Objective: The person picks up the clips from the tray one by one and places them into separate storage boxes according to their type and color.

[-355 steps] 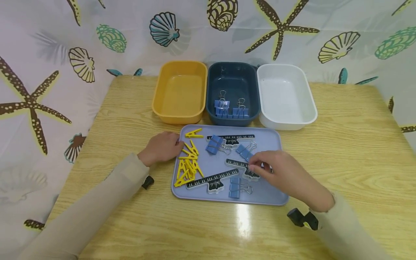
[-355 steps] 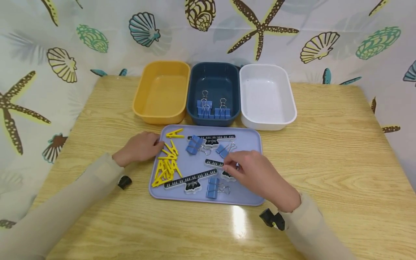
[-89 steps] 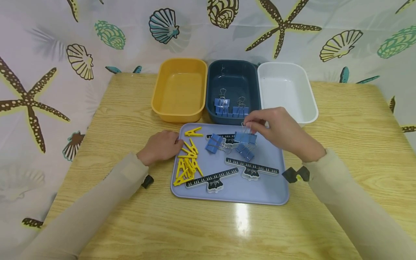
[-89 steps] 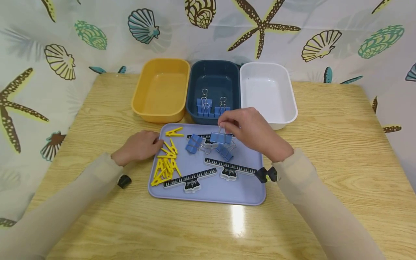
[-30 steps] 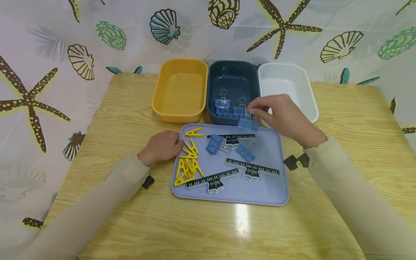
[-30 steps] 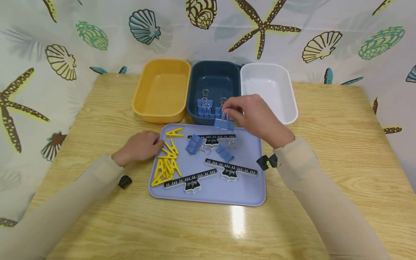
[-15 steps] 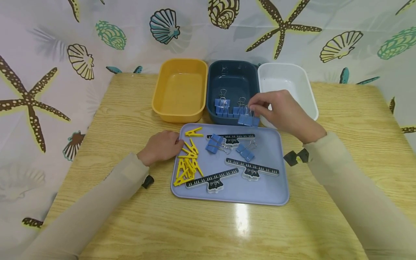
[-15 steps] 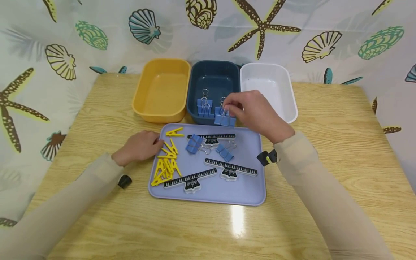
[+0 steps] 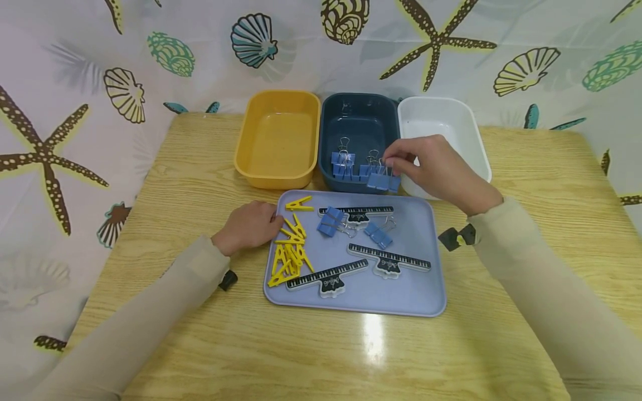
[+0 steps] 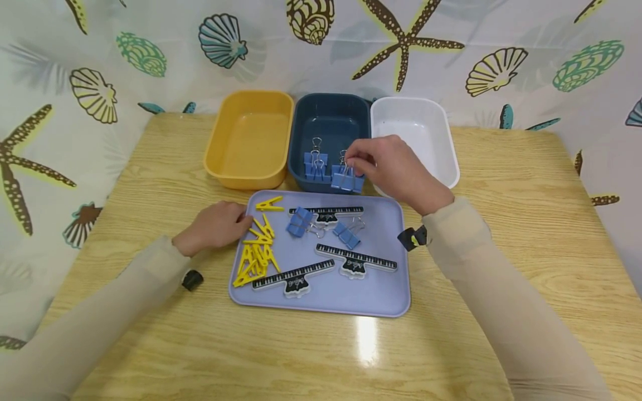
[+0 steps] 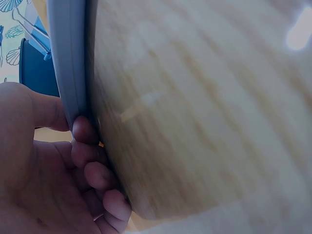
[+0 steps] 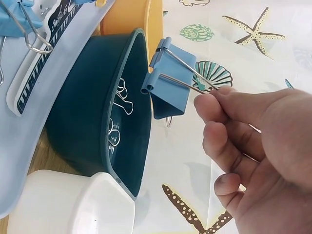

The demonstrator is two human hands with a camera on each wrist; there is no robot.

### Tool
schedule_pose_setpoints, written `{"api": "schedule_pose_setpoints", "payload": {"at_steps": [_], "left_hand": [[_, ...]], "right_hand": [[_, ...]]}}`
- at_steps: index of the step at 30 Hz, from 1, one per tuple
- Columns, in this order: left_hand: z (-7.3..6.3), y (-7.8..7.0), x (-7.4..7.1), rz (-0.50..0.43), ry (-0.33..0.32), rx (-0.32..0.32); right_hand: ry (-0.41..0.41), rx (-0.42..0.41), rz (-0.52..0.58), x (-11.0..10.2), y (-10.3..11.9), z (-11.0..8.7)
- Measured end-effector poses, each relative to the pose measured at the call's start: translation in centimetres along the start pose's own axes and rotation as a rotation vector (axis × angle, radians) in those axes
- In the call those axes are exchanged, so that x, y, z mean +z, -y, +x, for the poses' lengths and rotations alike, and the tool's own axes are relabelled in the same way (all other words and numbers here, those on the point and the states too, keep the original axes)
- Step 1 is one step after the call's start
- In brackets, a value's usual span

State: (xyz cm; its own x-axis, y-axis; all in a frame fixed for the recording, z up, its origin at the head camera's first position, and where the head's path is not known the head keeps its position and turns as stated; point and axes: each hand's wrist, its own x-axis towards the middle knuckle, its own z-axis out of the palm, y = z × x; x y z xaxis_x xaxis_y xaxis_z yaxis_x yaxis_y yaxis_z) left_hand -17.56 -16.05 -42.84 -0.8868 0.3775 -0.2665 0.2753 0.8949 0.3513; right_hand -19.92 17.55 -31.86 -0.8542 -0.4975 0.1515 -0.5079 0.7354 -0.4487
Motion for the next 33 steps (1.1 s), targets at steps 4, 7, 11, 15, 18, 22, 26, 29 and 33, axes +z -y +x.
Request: {"api": "schedule_pose_setpoints", "payload": {"at_steps": [4, 7, 11, 15, 18, 22, 26, 29, 33], "left_hand": [[0.0, 0.0, 0.0, 0.003, 0.002, -0.001], [0.0, 0.0, 0.0, 0.008, 0.001, -0.001], [0.1, 0.0, 0.1, 0.011, 0.0, -0.002], [0.1, 0.1, 0.1, 0.009, 0.005, -0.007], [0.2, 0.1, 0.1, 0.006, 0.008, -0.008], [0.2, 0.2, 0.1, 0.004, 0.01, -0.006], [0.2, 0.1, 0.1, 0.003, 0.013, -0.008], [0.1, 0.1, 0.1, 0.002, 0.015, -0.01], [0.1, 0.0, 0.1, -0.003, 0.013, -0.012]], "right_hand": [[0.011, 0.002, -0.007, 0.0, -0.1, 0.2], [0.013, 0.003, -0.011, -0.1, -0.1, 0.3], [0.015, 0.007, -0.02, -0.2, -0.1, 0.5], [0.022, 0.016, -0.021, -0.4, 0.0, 0.7], [0.024, 0.027, -0.016, -0.4, -0.1, 0.8], [0.02, 0.032, -0.019, -0.4, -0.2, 1.1], [0.022, 0.029, -0.036, -0.4, -0.4, 1.3], [0.023, 0.027, -0.048, -0.5, -0.5, 1.5], [0.026, 0.026, -0.06, -0.5, -0.6, 1.8]]}}
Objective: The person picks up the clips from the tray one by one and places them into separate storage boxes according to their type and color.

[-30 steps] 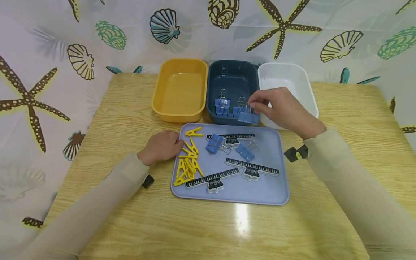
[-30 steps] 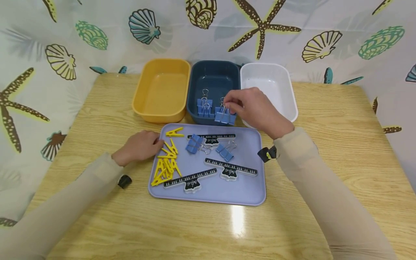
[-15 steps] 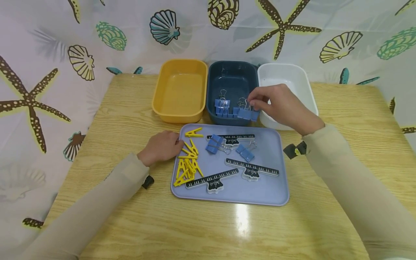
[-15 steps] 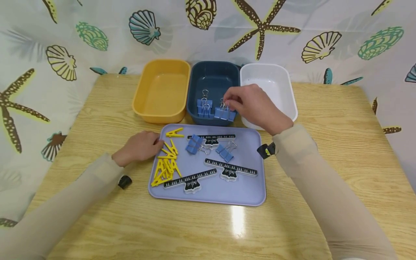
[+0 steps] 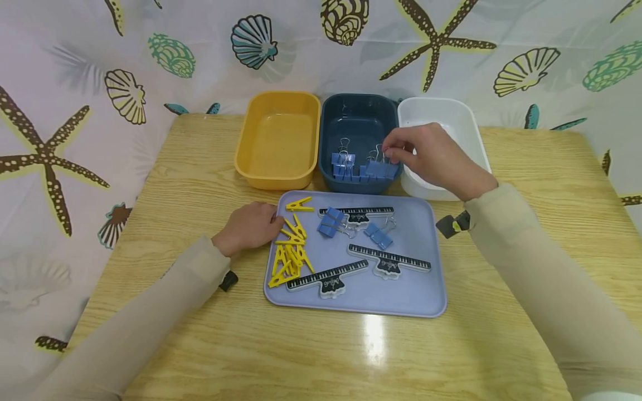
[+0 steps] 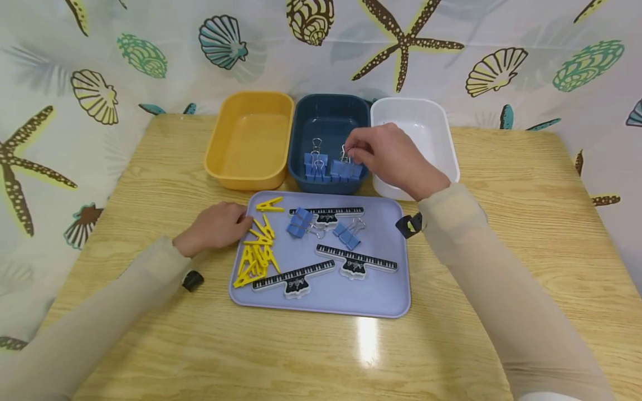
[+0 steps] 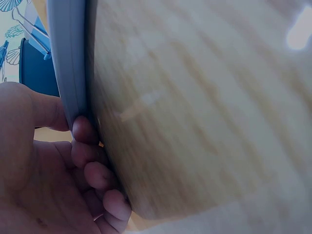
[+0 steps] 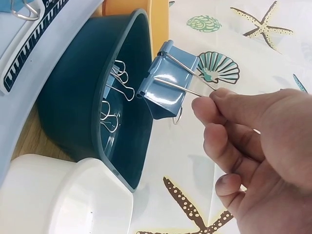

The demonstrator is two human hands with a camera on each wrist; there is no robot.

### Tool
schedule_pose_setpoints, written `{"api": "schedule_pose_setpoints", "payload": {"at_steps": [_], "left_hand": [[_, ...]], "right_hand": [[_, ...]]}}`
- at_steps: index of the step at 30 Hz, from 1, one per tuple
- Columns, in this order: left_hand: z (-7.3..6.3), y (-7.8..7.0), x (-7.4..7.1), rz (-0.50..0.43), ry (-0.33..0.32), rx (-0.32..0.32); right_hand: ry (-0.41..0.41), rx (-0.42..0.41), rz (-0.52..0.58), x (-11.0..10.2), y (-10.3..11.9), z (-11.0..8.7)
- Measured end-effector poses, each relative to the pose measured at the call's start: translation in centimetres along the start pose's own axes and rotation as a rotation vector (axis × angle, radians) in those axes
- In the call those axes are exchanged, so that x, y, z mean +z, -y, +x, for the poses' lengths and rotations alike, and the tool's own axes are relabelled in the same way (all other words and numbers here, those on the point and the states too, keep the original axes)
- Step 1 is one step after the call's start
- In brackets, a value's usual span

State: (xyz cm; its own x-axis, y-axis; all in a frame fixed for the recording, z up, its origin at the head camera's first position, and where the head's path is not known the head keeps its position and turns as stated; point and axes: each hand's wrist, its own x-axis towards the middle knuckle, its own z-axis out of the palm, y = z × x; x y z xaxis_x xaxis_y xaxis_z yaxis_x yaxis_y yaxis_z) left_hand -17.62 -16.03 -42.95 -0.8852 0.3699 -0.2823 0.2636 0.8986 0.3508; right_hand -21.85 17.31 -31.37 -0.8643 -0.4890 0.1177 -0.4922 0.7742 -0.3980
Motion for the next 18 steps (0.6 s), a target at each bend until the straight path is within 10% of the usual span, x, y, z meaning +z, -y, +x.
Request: {"api": "schedule_pose_setpoints", "payload": {"at_steps": [18], "left_hand": [[-0.02, -0.05, -0.02, 0.003, -0.006, 0.001]], "right_hand": [[0.002, 0.031, -0.019, -0.08, -0.66, 0.99]]}}
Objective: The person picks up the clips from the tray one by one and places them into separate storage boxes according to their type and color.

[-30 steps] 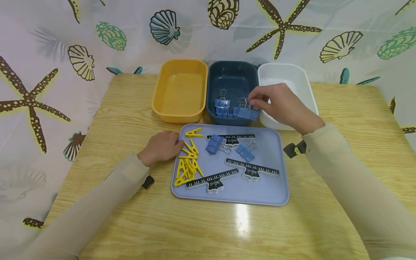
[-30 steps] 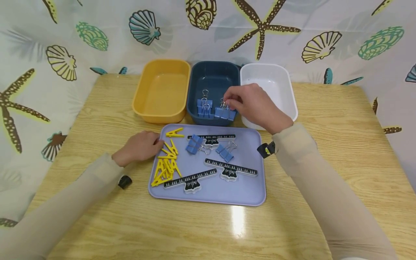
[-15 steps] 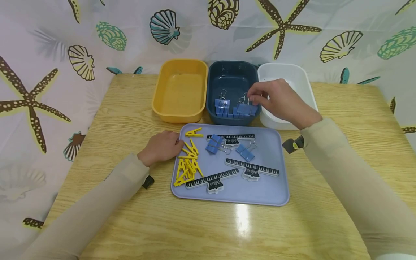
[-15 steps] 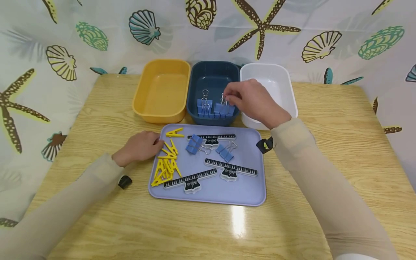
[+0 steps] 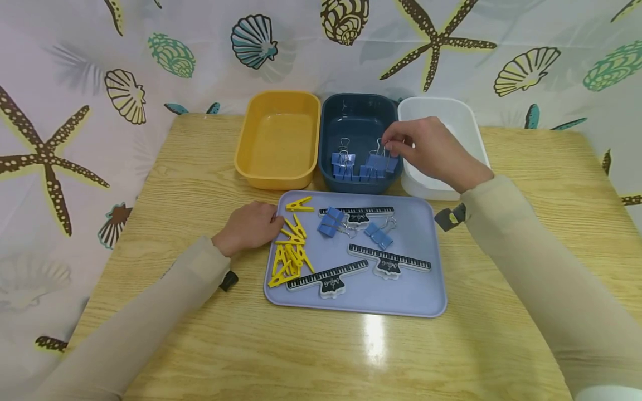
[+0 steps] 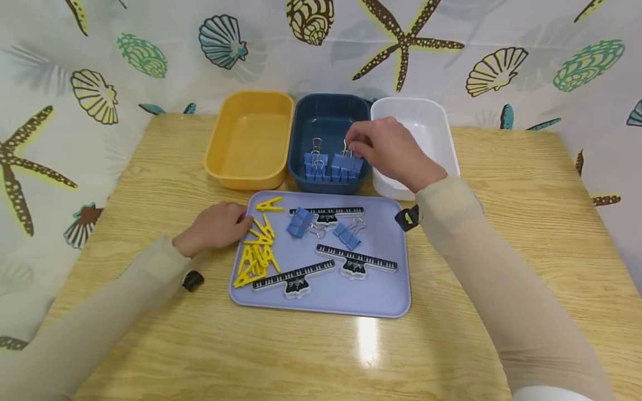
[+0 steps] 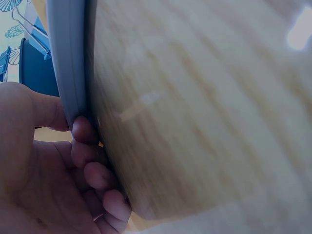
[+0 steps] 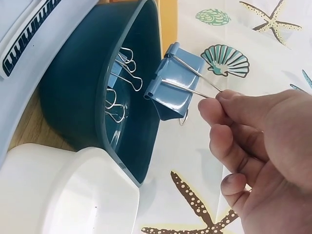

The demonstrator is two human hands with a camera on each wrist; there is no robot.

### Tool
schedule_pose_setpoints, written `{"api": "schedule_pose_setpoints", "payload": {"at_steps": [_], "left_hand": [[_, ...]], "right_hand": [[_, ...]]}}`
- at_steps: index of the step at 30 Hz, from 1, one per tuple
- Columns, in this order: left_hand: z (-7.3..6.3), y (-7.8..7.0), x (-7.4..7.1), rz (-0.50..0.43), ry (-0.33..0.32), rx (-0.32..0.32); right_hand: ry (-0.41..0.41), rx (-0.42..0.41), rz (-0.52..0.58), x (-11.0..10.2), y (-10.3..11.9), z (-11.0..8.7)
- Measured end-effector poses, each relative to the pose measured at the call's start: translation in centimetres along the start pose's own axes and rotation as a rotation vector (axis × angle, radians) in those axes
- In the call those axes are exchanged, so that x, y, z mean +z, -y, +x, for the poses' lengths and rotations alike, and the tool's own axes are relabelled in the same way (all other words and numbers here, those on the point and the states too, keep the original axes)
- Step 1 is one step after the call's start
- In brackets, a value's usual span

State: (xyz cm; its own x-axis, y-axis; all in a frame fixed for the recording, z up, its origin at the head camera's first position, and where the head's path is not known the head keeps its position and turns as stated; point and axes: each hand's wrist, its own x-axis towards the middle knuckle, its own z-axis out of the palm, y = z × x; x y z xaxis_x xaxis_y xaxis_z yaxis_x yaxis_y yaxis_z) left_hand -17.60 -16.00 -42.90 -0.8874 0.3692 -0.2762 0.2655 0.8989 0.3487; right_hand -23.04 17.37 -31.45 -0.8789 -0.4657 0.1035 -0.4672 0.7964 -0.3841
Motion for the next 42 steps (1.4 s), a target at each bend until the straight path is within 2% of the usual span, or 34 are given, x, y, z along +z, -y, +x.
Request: {"api": "schedule_pose_setpoints", "payload": {"at_steps": [5, 18, 42], "left_hand": [[0.0, 0.0, 0.0, -0.004, 0.004, -0.002], [-0.1, 0.0, 0.0, 0.003, -0.006, -0.001], [0.0, -0.1, 0.0, 0.018, -0.004, -0.003]], "right_hand": [[-0.008, 0.003, -0.004, 0.0, -0.2, 0.2], [0.008, 0.075, -0.012, 0.0, -0.6, 0.8], [0.005, 0.12, -0.067, 0.6, -1.3, 2.1]]}}
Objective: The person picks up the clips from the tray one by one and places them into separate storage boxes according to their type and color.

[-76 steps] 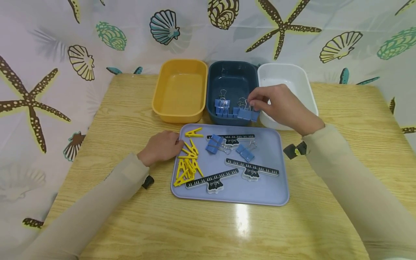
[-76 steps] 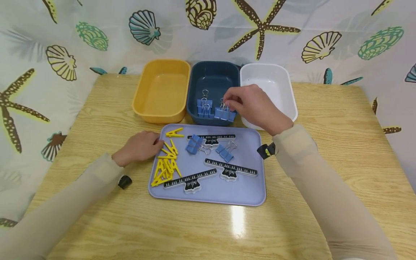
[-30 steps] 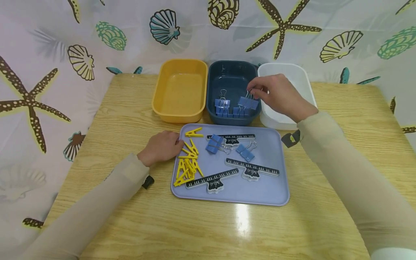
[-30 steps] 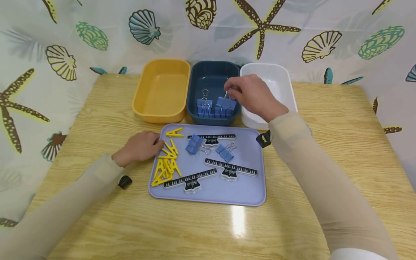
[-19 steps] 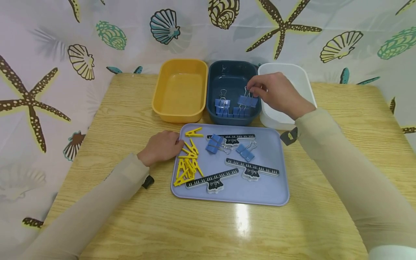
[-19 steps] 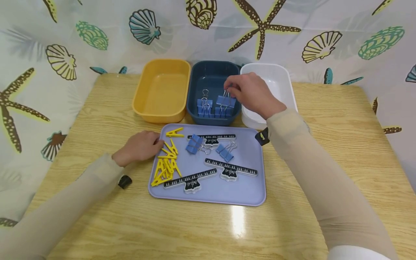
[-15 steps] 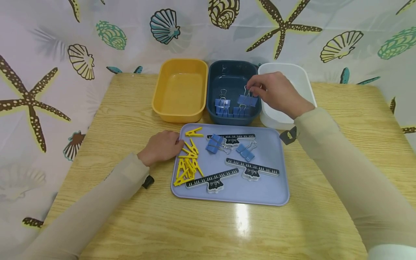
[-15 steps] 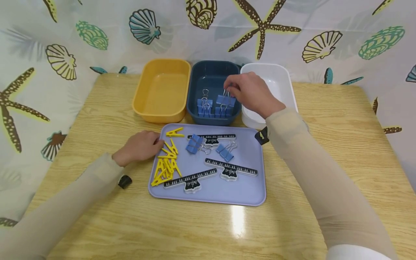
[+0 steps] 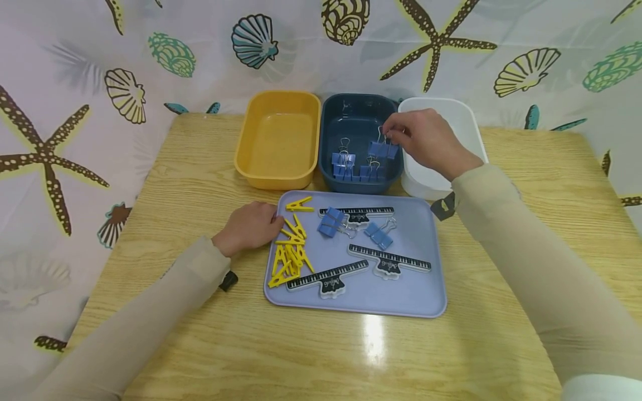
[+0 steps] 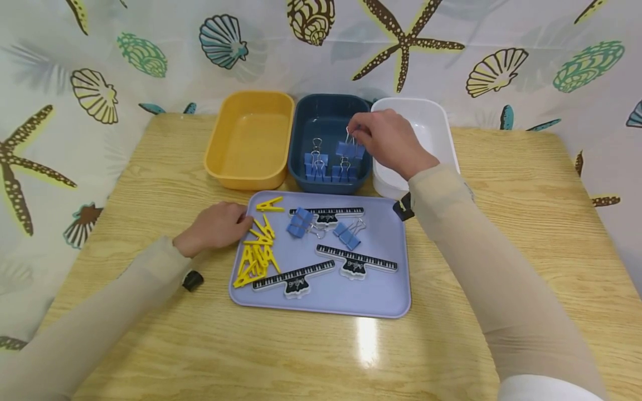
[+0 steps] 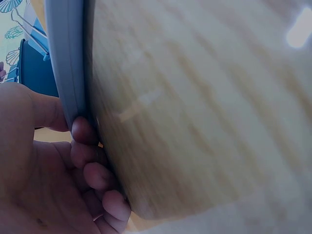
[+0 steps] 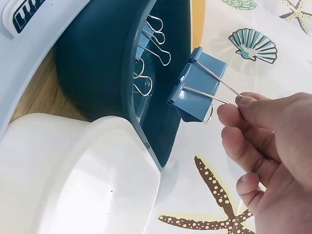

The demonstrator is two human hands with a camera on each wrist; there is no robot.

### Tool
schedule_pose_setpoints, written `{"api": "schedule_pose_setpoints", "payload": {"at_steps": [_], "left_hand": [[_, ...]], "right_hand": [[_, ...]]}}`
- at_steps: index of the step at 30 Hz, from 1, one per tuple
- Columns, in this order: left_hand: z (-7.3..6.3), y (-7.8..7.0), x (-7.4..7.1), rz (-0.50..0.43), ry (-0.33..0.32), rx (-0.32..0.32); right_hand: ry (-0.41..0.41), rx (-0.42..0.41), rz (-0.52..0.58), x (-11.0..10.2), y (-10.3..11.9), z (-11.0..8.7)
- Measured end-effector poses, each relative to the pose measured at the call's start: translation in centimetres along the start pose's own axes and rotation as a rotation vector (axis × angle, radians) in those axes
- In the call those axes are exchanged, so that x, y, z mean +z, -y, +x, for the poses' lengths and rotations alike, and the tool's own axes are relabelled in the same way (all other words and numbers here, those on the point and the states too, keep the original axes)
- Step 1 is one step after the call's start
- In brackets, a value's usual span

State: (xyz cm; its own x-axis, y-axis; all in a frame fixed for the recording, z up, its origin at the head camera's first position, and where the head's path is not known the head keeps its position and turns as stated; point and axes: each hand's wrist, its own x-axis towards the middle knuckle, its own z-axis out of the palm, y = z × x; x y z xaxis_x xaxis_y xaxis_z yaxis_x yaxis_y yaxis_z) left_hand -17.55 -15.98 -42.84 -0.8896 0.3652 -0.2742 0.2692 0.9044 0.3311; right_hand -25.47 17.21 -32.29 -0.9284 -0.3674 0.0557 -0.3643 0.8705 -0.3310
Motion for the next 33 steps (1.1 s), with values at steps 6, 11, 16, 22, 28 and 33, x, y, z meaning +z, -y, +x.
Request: {"api": "schedule_pose_setpoints", "payload": {"at_steps": [6, 11, 16, 22, 28, 33], "left_hand": [[0.0, 0.0, 0.1, 0.001, -0.003, -0.003], [0.0, 0.0, 0.1, -0.007, -0.005, -0.005], [0.0, 0.0, 0.1, -0.006, -0.006, -0.005], [0.0, -0.1, 0.0, -0.004, -0.004, -0.002], [0.0, 0.0, 0.0, -0.005, -0.005, 0.001], [-0.1, 0.0, 0.0, -0.007, -0.014, 0.01]], "right_hand": [[-0.016, 0.006, -0.008, 0.1, 0.0, 0.2], [-0.062, -0.014, -0.012, 0.2, -0.1, 0.3], [-0.078, -0.025, -0.026, 0.3, -0.3, 0.6], [-0.074, -0.015, -0.031, 0.5, -0.6, 1.0], [-0.079, 0.009, -0.014, 0.6, -0.8, 1.4], [-0.07, 0.024, -0.015, 0.8, -1.0, 1.7]]}}
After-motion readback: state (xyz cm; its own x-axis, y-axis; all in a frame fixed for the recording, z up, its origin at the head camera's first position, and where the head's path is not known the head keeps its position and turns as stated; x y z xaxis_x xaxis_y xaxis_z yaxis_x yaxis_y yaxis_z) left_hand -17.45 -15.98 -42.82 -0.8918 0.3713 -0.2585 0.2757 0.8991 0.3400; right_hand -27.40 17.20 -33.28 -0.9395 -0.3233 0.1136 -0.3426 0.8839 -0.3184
